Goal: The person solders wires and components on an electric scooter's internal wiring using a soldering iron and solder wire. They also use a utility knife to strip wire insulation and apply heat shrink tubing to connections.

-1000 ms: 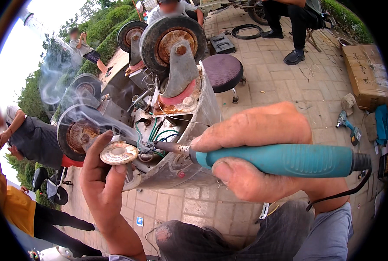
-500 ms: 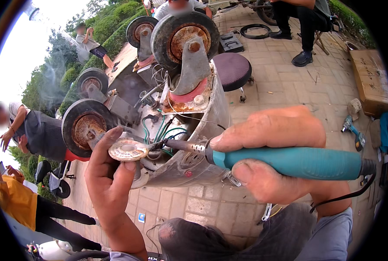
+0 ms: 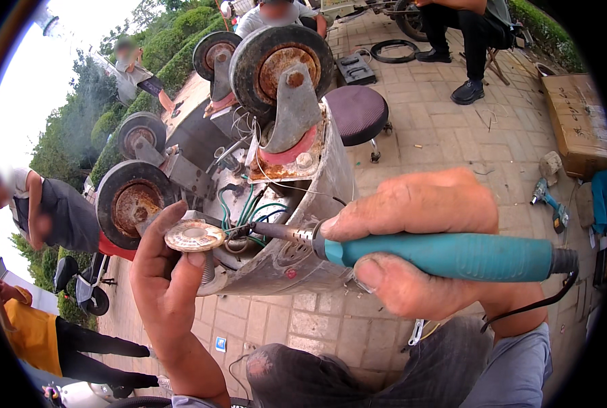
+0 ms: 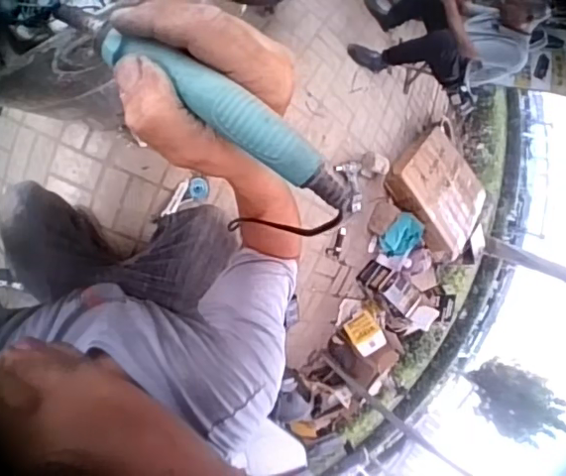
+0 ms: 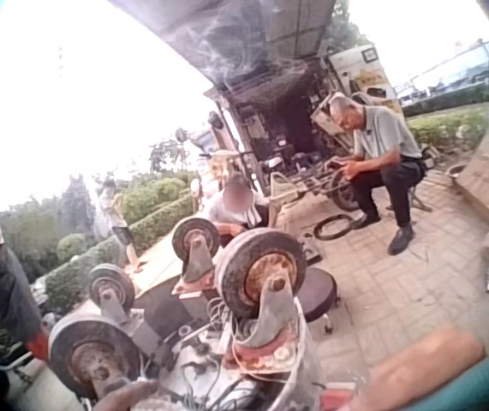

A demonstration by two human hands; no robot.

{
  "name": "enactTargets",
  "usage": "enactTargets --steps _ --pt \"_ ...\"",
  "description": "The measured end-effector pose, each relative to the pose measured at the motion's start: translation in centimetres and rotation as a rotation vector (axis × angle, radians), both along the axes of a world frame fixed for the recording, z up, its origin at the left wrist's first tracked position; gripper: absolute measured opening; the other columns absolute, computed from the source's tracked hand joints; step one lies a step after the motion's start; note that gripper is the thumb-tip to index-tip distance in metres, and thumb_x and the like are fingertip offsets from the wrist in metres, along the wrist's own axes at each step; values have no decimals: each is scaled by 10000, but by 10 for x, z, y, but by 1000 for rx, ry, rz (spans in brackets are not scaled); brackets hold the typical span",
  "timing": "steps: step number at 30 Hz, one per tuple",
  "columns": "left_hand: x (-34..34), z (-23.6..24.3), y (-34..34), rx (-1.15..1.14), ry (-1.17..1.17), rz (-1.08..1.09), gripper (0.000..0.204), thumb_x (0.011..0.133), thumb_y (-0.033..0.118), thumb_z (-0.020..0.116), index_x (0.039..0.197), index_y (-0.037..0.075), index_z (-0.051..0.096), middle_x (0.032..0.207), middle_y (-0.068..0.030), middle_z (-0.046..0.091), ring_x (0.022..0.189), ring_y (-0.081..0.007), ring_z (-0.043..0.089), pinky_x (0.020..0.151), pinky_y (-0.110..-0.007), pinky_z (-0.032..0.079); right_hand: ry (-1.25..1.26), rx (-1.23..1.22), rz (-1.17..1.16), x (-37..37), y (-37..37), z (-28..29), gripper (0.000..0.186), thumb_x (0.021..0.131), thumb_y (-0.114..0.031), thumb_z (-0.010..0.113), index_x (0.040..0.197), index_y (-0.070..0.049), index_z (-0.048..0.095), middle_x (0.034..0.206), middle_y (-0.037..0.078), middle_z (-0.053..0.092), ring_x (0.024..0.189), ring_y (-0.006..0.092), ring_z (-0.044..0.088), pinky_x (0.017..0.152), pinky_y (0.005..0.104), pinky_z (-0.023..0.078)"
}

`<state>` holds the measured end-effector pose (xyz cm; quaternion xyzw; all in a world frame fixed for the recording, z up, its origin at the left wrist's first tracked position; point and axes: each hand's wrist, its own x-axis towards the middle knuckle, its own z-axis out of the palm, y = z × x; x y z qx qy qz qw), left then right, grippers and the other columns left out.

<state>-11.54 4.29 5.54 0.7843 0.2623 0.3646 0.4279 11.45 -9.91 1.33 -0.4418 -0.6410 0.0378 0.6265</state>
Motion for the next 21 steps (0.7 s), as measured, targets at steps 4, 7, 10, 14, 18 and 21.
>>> enactTargets --steps 4,7,10,14,18,21 --pt "0 -1 0 -17 -11 -13 513 823 -69 601 1303 -132 431 1054 -139 639 969 -148 601 872 -271 461 7 9 1 0 0 -1 326 721 -248 662 925 5 687 641 92 643 480 153 520 428 273 376" --pt "1 -1 0 -18 -14 -3 516 822 -71 603 1306 -127 433 1046 -137 642 966 -146 602 868 -271 463 -12 3 -4 1 -1 -1 322 719 -238 662 927 7 685 639 94 639 478 151 518 426 273 375" --pt "1 -2 0 -30 -43 1 513 823 -72 602 1306 -123 438 1043 -135 644 963 -144 603 861 -267 465 1 -65 57 3 -6 7 301 680 -98 646 952 23 689 755 128 684 616 188 629 550 285 487" --pt "1 1 -1 -16 -15 18 508 824 -76 598 1305 -121 441 1051 -133 642 963 -144 602 856 -261 466 16 -104 80 4 -8 9 308 675 -40 638 969 34 689 823 158 706 697 213 692 622 291 549" --pt "0 0 1 -1 -14 9 509 824 -75 602 1305 -122 441 1052 -133 642 961 -145 602 854 -262 467 41 -112 47 4 -9 8 302 698 -89 643 967 41 686 838 176 707 712 226 700 636 294 556" --pt "-1 -2 2 -7 -26 -3 513 823 -71 606 1306 -121 441 1053 -133 640 959 -149 603 857 -267 468 117 -133 54 3 -10 8 312 701 -122 641 960 45 686 842 182 707 715 233 702 641 299 559"
